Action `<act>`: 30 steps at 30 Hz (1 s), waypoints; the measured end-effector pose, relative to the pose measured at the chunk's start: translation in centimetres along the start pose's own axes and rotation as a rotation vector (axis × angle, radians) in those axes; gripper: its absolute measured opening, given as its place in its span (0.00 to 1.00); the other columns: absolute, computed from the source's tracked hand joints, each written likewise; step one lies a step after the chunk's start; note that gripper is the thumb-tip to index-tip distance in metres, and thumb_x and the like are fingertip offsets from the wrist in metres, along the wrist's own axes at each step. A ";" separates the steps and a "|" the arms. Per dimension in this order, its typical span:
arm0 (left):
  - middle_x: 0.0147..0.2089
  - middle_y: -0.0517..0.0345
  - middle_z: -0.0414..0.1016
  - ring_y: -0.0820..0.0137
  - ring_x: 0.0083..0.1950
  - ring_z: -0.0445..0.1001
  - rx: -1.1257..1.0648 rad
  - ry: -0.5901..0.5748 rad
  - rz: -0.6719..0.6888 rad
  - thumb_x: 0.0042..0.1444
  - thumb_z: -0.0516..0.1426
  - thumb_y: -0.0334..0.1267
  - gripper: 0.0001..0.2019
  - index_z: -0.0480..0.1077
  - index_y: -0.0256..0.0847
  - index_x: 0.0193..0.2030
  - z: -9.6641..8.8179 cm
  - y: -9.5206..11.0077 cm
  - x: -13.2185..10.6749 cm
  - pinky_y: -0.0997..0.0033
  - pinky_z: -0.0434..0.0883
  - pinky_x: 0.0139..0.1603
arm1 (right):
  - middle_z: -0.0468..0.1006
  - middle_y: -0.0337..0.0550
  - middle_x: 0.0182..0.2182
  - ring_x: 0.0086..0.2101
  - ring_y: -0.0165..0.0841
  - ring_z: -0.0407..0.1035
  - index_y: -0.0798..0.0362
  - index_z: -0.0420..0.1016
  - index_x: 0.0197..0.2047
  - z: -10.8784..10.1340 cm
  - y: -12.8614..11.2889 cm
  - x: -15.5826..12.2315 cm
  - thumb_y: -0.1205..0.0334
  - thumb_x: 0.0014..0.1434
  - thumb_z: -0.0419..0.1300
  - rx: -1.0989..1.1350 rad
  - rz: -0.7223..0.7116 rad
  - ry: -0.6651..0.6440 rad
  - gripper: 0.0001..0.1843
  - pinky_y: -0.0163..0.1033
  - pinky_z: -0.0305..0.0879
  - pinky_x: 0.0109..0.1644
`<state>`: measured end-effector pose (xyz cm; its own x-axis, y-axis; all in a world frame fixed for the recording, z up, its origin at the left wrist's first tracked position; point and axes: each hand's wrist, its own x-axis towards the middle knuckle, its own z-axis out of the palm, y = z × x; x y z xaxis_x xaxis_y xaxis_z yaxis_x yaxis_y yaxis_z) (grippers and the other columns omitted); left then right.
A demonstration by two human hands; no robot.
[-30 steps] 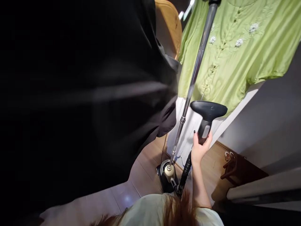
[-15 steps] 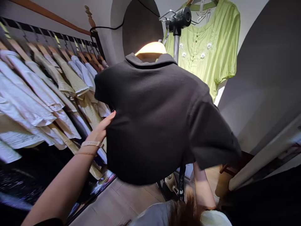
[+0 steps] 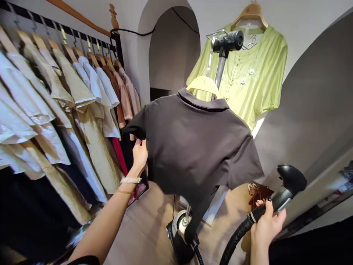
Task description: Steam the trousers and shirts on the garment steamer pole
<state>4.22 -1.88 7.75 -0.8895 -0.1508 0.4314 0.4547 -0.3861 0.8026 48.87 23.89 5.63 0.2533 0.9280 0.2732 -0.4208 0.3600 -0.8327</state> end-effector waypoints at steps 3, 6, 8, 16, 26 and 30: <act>0.38 0.56 0.72 0.65 0.44 0.72 0.057 0.054 0.029 0.65 0.60 0.57 0.19 0.70 0.41 0.40 -0.8 -1.5 -0.7 0.68 0.75 0.50 | 0.71 0.31 0.31 0.25 0.28 0.70 0.48 0.66 0.43 -1.7 -0.8 -1.6 0.50 0.50 0.69 -0.076 -0.019 0.003 0.22 0.40 0.73 0.34; 0.39 0.59 0.70 0.69 0.38 0.70 0.017 -0.041 0.014 0.65 0.61 0.54 0.17 0.71 0.42 0.49 -1.1 -2.8 -1.5 0.71 0.72 0.45 | 0.73 0.32 0.31 0.28 0.33 0.73 0.48 0.67 0.47 -3.4 -1.7 -3.4 0.45 0.51 0.68 -0.256 -0.004 -0.006 0.25 0.42 0.72 0.37; 0.38 0.61 0.71 0.71 0.33 0.68 -0.048 -0.166 -0.077 0.60 0.65 0.48 0.21 0.69 0.44 0.56 -1.4 -3.6 -2.2 0.72 0.71 0.41 | 0.76 0.35 0.33 0.31 0.36 0.74 0.48 0.69 0.52 -4.8 -2.2 -4.9 0.41 0.51 0.68 -0.459 -0.004 -0.005 0.31 0.43 0.70 0.39; 0.63 0.48 0.72 0.60 0.67 0.70 0.027 -0.223 -0.238 0.57 0.67 0.47 0.27 0.66 0.48 0.60 -8.1 -7.9 -9.0 0.60 0.67 0.67 | 0.80 0.44 0.38 0.36 0.44 0.75 0.53 0.69 0.63 -9.6 -2.6 -15.6 0.31 0.47 0.67 -0.829 0.055 0.045 0.48 0.46 0.68 0.44; 0.71 0.43 0.68 0.53 0.72 0.69 -0.240 -0.592 -0.980 0.53 0.70 0.38 0.25 0.72 0.49 0.57 -5.5 -10.3 -22.4 0.51 0.69 0.71 | 0.76 0.43 0.34 0.33 0.41 0.71 0.57 0.69 0.63 -13.4 -7.5 -26.2 0.36 0.51 0.66 -0.882 0.062 0.239 0.45 0.44 0.68 0.42; 0.77 0.46 0.60 0.59 0.75 0.63 -0.344 -0.498 -0.960 0.60 0.64 0.39 0.27 0.64 0.51 0.65 -3.3 -11.1 -20.3 0.52 0.70 0.70 | 0.77 0.44 0.38 0.37 0.42 0.72 0.54 0.70 0.62 -13.8 -8.5 -27.5 0.36 0.48 0.68 -0.919 0.029 0.210 0.45 0.45 0.69 0.46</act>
<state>17.11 2.50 -11.25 -0.7118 0.6914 -0.1239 -0.5107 -0.3882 0.7671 57.47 -5.98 -1.45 0.4433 0.8666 0.2289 0.4002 0.0372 -0.9157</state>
